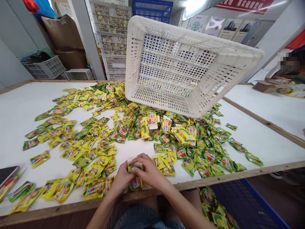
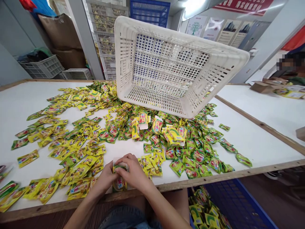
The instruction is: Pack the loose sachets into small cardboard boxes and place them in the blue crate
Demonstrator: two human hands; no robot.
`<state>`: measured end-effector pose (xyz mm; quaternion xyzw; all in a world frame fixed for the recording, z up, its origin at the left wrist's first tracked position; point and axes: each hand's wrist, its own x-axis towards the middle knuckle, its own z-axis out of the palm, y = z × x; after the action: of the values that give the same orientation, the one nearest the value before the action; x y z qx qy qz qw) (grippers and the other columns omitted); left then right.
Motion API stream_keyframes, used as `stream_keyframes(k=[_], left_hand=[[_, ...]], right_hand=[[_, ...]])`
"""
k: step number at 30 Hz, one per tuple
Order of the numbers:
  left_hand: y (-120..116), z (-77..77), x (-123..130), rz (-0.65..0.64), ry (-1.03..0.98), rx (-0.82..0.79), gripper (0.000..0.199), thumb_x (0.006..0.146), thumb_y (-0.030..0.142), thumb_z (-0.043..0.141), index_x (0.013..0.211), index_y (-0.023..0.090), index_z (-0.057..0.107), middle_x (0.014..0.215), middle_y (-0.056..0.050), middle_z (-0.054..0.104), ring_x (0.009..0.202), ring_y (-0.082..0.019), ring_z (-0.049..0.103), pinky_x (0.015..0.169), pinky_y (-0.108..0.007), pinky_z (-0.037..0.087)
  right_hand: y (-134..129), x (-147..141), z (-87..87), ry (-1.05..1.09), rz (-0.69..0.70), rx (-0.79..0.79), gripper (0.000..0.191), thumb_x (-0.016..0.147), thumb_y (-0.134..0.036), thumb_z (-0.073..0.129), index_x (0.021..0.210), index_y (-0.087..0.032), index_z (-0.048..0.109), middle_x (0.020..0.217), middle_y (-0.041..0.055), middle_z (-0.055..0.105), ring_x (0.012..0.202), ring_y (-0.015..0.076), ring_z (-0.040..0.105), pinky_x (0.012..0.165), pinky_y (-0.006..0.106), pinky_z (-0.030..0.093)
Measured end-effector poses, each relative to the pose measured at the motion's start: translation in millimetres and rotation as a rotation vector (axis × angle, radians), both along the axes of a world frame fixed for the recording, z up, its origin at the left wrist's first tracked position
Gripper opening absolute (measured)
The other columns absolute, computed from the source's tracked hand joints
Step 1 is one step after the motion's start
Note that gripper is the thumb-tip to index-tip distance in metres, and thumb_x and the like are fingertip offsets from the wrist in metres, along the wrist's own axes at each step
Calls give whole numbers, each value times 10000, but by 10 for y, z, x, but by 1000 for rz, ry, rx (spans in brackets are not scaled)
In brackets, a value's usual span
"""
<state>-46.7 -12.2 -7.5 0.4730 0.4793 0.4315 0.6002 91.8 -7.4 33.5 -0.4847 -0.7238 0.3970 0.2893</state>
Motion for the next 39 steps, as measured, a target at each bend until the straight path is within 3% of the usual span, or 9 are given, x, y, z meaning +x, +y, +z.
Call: stream_keyframes(k=[5,9,12,19,24,27,29,33,39], left_hand=[[-34,22,26,-19,-102,-45,408,671,257,658,1014,157,461,897,-54,647,813,-194,607,748,-311,483],[-130,-3,1,129,-93,-34,569,690,300,669,1108,250,286,907,-4,607,801,-155,620,737,-297,491],[-206,-7,-46,165,-38,13,452,713,331,648,1069,227,390,907,-19,614,834,-167,621,764,-294,484],[-183,48,-193,41,134,47,223,727,336,632,868,163,634,814,-42,675,779,-192,613,726,-269,474],[-136,71,-181,44,147,128,140,742,291,626,803,166,645,805,-40,670,770,-179,604,727,-254,467],[-159,56,-115,128,-43,100,283,754,283,620,1023,208,571,944,-46,669,888,-178,611,828,-290,464],[-178,46,-91,155,-83,81,350,752,281,624,1085,218,538,975,-51,669,928,-182,610,853,-303,462],[-195,51,-102,102,49,109,176,759,285,612,880,160,641,962,-82,673,924,-207,606,843,-299,462],[-215,88,-76,149,114,124,180,758,314,604,837,156,636,914,-74,670,861,-198,608,798,-295,467]], right_hand=[[-66,83,-138,195,-187,-53,170,788,-163,552,954,-200,553,842,3,589,782,138,546,722,256,424],[-92,122,-230,301,-224,-107,118,794,-206,547,911,-190,549,814,8,608,745,140,577,686,255,448],[-106,123,-259,346,-248,-102,160,785,-218,564,940,-186,547,835,20,617,757,146,586,696,264,459],[-88,105,-190,168,-163,-6,129,812,-169,525,816,-185,652,798,20,643,775,146,574,719,265,433],[-57,79,-194,197,-170,39,110,800,-151,538,767,-181,639,799,20,626,793,150,578,737,266,431],[-71,75,-223,332,-203,-15,246,808,-162,530,1048,-202,566,813,6,623,757,137,590,717,257,455],[-82,81,-217,351,-201,-14,306,813,-156,523,1114,-210,537,824,6,625,763,132,592,726,255,459],[-103,92,-156,258,-124,50,124,800,-164,560,868,-196,659,883,29,648,871,149,585,799,266,436],[-177,50,-155,265,-179,37,112,814,-217,563,852,-182,663,843,29,661,786,138,593,721,234,449]])
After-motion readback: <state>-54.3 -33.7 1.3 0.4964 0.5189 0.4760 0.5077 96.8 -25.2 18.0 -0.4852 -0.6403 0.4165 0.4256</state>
